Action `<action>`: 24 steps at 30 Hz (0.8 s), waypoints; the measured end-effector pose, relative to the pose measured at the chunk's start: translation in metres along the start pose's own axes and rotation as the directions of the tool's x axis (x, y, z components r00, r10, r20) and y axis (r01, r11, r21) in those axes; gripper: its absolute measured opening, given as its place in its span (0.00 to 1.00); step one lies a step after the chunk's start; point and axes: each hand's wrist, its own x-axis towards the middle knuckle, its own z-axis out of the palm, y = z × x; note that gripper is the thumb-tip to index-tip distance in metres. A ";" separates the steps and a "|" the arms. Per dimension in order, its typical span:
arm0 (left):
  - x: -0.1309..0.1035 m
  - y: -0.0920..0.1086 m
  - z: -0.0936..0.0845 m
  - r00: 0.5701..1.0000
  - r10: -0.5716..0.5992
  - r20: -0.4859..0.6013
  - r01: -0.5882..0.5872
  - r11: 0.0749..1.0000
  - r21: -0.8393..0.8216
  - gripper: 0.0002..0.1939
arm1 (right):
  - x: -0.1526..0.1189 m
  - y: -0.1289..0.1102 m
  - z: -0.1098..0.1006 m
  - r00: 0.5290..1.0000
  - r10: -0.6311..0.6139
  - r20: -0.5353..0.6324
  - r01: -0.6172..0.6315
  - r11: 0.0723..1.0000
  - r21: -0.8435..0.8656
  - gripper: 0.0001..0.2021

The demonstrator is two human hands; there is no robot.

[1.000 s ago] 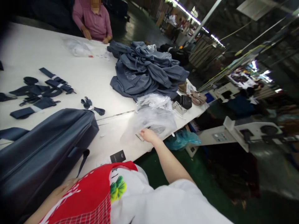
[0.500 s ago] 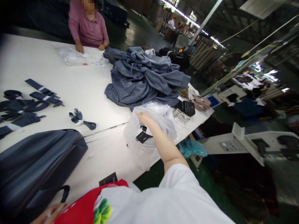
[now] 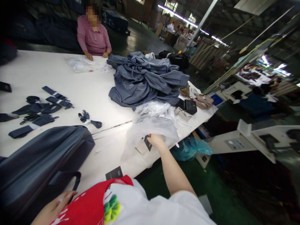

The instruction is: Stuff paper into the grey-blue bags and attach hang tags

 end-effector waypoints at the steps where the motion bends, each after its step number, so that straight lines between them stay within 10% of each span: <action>1: -0.004 -0.001 -0.001 1.000 0.028 -0.004 -0.028 1.000 0.007 0.25 | -0.015 0.002 -0.005 1.000 0.012 -0.004 -0.013 1.000 -0.013 0.08; 8: -0.029 0.021 -0.021 0.964 0.246 -0.103 -0.236 0.967 0.098 0.23 | -0.105 -0.017 -0.050 0.939 -0.344 -0.024 0.342 0.920 0.191 0.07; 14: -0.066 0.102 -0.047 0.762 0.630 -0.149 -0.591 0.771 0.237 0.27 | -0.125 -0.079 -0.066 0.799 -0.601 0.009 0.508 0.683 0.525 0.07; 21: -0.080 0.130 -0.067 0.819 0.481 -0.312 -0.506 0.863 0.001 0.29 | -0.110 -0.154 -0.042 0.776 -0.630 -0.039 0.338 0.362 0.869 0.12; 24: -0.076 0.116 -0.076 0.762 0.427 -0.488 -0.502 0.864 -0.029 0.21 | -0.098 -0.176 -0.030 0.780 -0.614 -0.121 0.405 0.348 0.846 0.12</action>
